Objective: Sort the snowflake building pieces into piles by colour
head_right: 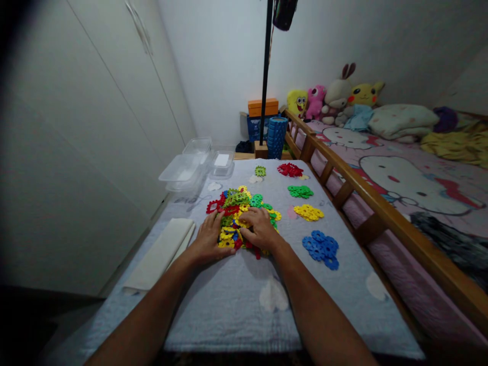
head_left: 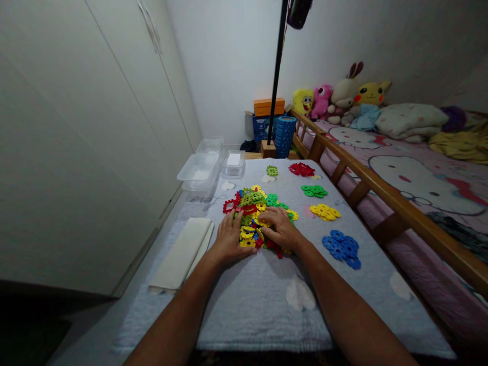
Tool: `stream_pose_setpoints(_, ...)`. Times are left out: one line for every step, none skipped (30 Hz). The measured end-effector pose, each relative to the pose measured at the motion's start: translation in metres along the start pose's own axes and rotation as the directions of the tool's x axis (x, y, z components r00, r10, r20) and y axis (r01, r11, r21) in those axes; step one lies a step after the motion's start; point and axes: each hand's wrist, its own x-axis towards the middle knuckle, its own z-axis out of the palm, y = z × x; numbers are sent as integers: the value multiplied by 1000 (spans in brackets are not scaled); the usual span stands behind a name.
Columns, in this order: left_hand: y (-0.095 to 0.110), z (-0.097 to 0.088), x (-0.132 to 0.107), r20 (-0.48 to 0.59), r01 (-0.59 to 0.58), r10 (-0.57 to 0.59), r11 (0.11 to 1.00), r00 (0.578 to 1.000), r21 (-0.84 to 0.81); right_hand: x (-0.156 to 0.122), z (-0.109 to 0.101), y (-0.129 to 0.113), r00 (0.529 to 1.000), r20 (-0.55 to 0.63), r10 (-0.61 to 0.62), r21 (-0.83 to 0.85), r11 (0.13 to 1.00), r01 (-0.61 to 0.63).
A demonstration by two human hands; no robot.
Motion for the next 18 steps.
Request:
stream_pose_setpoints(-1, 0, 1, 5, -5, 5, 1000, 1000, 1, 0, -1, -2, 1000, -8, -18, 19, 1000, 19)
stream_pose_setpoints(-1, 0, 2, 7, -9, 9, 1000, 1000, -1, -1, -3, -3, 999, -22, -28, 35, 999, 29)
stream_pose_setpoints(-2, 1, 3, 8, -16, 16, 1000, 1000, -6, -1, -4, -4, 999, -39, -28, 42, 999, 30)
stream_pose_setpoints(-3, 1, 5, 5, -26, 26, 1000, 1000, -17, 0, -4, -5, 998, -57, -19, 37, 999, 21)
stream_pose_setpoints(-4, 2, 7, 2, -39, 39, 999, 999, -34, 1, -4, -6, 997, -72, -3, 16, 1000, 4)
stream_pose_setpoints(-4, 2, 11, -2, -57, 57, 997, 998, -57, 2, -3, -7, 997, -78, 19, -19, 1000, -21)
stream_pose_setpoints(-5, 3, 15, -4, -71, 71, 994, 997, -81, 4, -2, -8, 996, -72, 46, -66, 996, -51)
stream_pose_setpoints(-5, 3, 19, -6, -77, 77, 991, 997, -106, 6, 1, -9, 996, -55, 76, -119, 989, -83)
stream_pose_setpoints(-5, 3, 23, -11, -86, 85, 987, 996, -134, 8, 3, -10, 994, -29, 107, -170, 979, -110)
stream_pose_setpoints(-5, 3, 27, -18, -96, 95, 982, 995, -165, 10, 5, -11, 991, 1, 131, -211, 969, -128)
stream_pose_setpoints(-4, 3, 31, -21, -110, 108, 975, 994, -191, 11, 7, -11, 989, 32, 147, -238, 962, -135)
stream_pose_setpoints(-3, 2, 33, -28, -118, 115, 971, 993, -209, 13, 8, -11, 987, 58, 150, -249, 960, -132)
stream_pose_setpoints(-1, 1, 35, -37, -123, 118, 967, 992, -224, 14, 9, -11, 987, 76, 144, -243, 962, -122)
stream_pose_setpoints(0, 1, 36, -51, -124, 115, 963, 992, -238, 14, 8, -10, 988, 87, 131, -225, 968, -109)
stream_pose_setpoints(2, 0, 36, -70, -120, 106, 961, 992, -250, 14, 8, -9, 989, 90, 113, -197, 976, -94)
stream_pose_setpoints(3, -1, 36, -91, -112, 91, 959, 992, -261, 14, 6, -7, 992, 87, 92, -164, 983, -77)
stream_pose_setpoints(5, -2, 35, -115, -101, 72, 957, 991, -272, 13, 5, -4, 994, 79, 71, -127, 990, -61)
stream_pose_setpoints(6, -3, 34, -138, -89, 51, 954, 989, -285, 11, 3, -2, 997, 62, 55, -90, 995, -49)
